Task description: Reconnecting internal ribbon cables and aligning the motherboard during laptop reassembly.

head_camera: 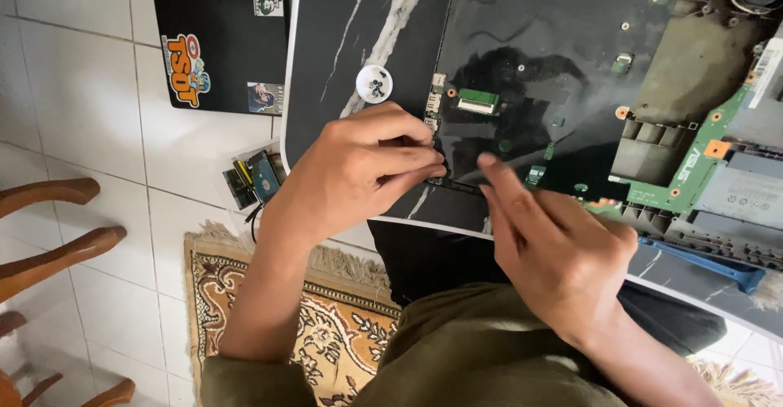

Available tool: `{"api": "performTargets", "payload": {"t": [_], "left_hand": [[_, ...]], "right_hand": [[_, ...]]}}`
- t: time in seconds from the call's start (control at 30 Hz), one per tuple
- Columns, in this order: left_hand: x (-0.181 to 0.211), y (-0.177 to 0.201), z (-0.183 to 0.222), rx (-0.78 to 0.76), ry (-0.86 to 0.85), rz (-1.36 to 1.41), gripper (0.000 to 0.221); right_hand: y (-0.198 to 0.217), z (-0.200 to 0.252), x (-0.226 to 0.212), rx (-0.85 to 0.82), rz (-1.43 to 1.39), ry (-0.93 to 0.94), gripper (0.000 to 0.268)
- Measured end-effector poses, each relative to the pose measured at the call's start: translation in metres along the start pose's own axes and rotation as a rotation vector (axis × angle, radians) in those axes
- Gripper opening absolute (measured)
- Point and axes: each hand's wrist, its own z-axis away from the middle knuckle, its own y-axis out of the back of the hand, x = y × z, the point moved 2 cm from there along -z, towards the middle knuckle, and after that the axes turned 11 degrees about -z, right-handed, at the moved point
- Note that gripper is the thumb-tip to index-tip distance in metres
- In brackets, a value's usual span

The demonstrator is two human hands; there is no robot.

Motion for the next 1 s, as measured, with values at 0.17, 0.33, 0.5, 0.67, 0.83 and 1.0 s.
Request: {"api": "performTargets", "payload": {"t": [0.17, 0.33, 0.5, 0.67, 0.83, 1.0], "left_hand": [[0.004, 0.000, 0.008, 0.056, 0.132, 0.105, 0.015], [0.017, -0.011, 0.028, 0.133, 0.308, 0.195, 0.035], [0.029, -0.026, 0.037, 0.301, 0.383, 0.195, 0.040], [0.028, -0.035, 0.039, 0.373, 0.319, 0.109, 0.041], [0.026, -0.042, 0.042, 0.405, 0.278, 0.026, 0.039], [0.027, -0.041, 0.041, 0.425, 0.257, 0.030, 0.040]], "right_hand": [[0.000, -0.007, -0.009, 0.003, -0.015, -0.003, 0.015], [0.004, -0.014, -0.011, -0.010, 0.013, 0.040, 0.019], [0.003, -0.015, -0.008, -0.115, 0.136, 0.094, 0.019], [-0.001, -0.016, -0.012, -0.126, 0.141, 0.154, 0.030], [-0.008, -0.014, -0.012, -0.085, 0.110, 0.159, 0.017], [-0.010, -0.015, -0.013, -0.025, 0.060, 0.136, 0.005]]}}
